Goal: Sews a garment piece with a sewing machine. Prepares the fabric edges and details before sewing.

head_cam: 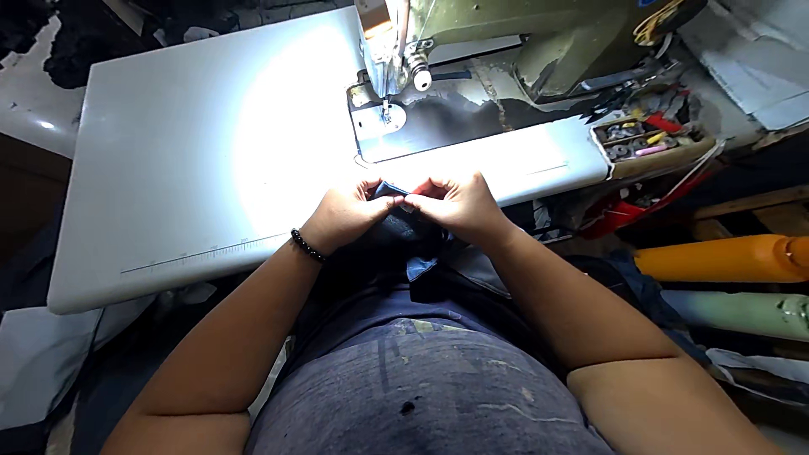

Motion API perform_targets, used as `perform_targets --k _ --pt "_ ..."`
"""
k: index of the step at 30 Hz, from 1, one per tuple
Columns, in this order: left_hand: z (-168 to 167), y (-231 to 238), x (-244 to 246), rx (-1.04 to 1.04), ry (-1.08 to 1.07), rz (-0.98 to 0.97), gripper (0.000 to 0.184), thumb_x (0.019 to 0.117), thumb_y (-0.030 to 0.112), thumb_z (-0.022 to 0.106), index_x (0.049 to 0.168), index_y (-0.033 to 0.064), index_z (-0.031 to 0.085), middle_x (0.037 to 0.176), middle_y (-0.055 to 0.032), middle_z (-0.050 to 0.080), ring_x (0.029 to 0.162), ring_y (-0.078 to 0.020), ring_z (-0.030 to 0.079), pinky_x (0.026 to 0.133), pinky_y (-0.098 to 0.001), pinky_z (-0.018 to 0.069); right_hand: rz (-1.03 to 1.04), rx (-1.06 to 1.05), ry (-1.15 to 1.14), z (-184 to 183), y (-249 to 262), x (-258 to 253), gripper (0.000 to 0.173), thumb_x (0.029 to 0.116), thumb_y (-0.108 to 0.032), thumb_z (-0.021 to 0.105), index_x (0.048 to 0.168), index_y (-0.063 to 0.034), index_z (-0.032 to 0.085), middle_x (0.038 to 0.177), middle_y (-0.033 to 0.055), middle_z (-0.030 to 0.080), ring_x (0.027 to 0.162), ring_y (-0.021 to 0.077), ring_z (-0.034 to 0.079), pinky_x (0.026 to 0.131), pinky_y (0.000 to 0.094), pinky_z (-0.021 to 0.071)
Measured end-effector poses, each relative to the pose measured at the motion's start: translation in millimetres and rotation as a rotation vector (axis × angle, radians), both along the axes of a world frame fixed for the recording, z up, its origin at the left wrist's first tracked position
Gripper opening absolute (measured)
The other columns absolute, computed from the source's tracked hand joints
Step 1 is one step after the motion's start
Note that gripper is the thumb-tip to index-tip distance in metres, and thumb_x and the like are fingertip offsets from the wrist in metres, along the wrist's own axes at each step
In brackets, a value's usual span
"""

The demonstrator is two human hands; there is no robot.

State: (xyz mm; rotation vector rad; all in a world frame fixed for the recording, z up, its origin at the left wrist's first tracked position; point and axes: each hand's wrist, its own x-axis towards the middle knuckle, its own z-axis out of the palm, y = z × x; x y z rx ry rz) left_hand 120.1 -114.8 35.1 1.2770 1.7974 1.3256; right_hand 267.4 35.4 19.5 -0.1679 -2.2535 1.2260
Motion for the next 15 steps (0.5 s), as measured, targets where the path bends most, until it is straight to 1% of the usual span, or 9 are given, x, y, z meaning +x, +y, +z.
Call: perform_targets --k 3,6,8,10,11,12,13,14,15 --pt "1 -1 4 0.001 -0.024 0.01 0.01 0.0914 0.01 0.075 0.101 0.0068 0.074 0.088 0.0011 0.076 0.078 -0.0024 0.071 0.072 -0.021 0.0597 0.002 -0.036 -0.017 0 0 1 0.008 0.0887 -0.008 0.071 0.082 -0.0039 0.073 0.069 -0.0019 0.068 0.059 -0.0033 0.059 0.056 0.0149 0.049" --pt "0 1 6 -0.068 -0.011 0.087 0.009 0.0858 0.012 0.081 0.093 0.0102 0.076 0.083 0.0018 0.076 0.075 -0.0054 0.071 0.07 -0.0265 0.0608 -0.005 -0.08 -0.063 -1 1 0 0.01 0.088 -0.008 0.073 0.079 -0.0035 0.072 0.064 -0.0003 0.066 0.055 0.0009 0.057 0.052 0.0203 0.0493" --pt "-5 7 2 -0.136 0.009 0.097 0.01 0.0878 0.02 0.079 0.093 0.0116 0.076 0.084 0.0044 0.076 0.08 -0.0023 0.071 0.076 -0.026 0.0596 -0.023 0.012 -0.126 -1 4 -1 0.015 0.0909 -0.015 0.07 0.084 -0.0026 0.074 0.069 0.0021 0.068 0.062 0.0038 0.06 0.061 0.0235 0.0511" --pt "-10 15 -7 -0.164 -0.019 0.088 0.012 0.0902 0.02 0.076 0.096 0.0104 0.076 0.086 0.0041 0.075 0.082 -0.0019 0.07 0.079 -0.0253 0.0589 -0.028 0.296 -0.182 12 -6 7 0.018 0.0958 -0.014 0.062 0.1 -0.0028 0.076 0.087 0.0105 0.074 0.081 0.0198 0.072 0.075 0.0398 0.0591" --pt "-10 18 -12 -0.182 -0.031 0.113 0.013 0.0909 0.021 0.074 0.096 0.0093 0.074 0.085 0.0035 0.073 0.08 -0.0026 0.069 0.077 -0.026 0.0575 0.024 0.44 -0.176 25 -18 15 0.017 0.0965 -0.01 0.062 0.106 -0.004 0.074 0.096 0.0121 0.074 0.09 0.0251 0.073 0.08 0.0442 0.0602" --pt "-8 21 -18 -0.206 -0.048 0.147 0.015 0.092 0.02 0.074 0.099 0.0067 0.074 0.087 0.0011 0.073 0.081 -0.0044 0.068 0.078 -0.0279 0.0574 0.115 0.54 -0.158 42 -34 24 0.014 0.0943 -0.006 0.063 0.105 -0.0053 0.073 0.099 0.0119 0.072 0.093 0.0268 0.072 0.081 0.0444 0.0603" --pt "-8 24 -24 -0.231 -0.063 0.178 0.018 0.0934 0.019 0.074 0.103 0.0038 0.073 0.091 -0.0024 0.073 0.084 -0.007 0.068 0.082 -0.0306 0.057 0.259 0.581 -0.184 57 -51 35 0.012 0.0918 -0.004 0.065 0.1 -0.0053 0.074 0.095 0.013 0.071 0.091 0.0297 0.071 0.077 0.0471 0.0594" --pt "-9 25 -28 -0.249 -0.061 0.205 0.02 0.0939 0.018 0.074 0.105 0.0022 0.072 0.094 -0.0045 0.072 0.087 -0.0084 0.068 0.085 -0.0319 0.0559 0.435 0.582 -0.286 67 -65 42 0.011 0.0932 -0.004 0.064 0.099 -0.0046 0.074 0.092 0.0146 0.072 0.088 0.032 0.072 0.074 0.0505 0.0584" --pt "-10 28 -30 -0.266 -0.052 0.231 0.02 0.0941 0.018 0.075 0.106 0.0014 0.072 0.095 -0.0056 0.072 0.088 -0.0091 0.067 0.086 -0.0325 0.0549 0.588 0.573 -0.427 69 -73 44 0.014 0.0965 -0.006 0.061 0.103 -0.0028 0.073 0.089 0.0167 0.071 0.084 0.0346 0.071 0.07 0.0538 0.0562"
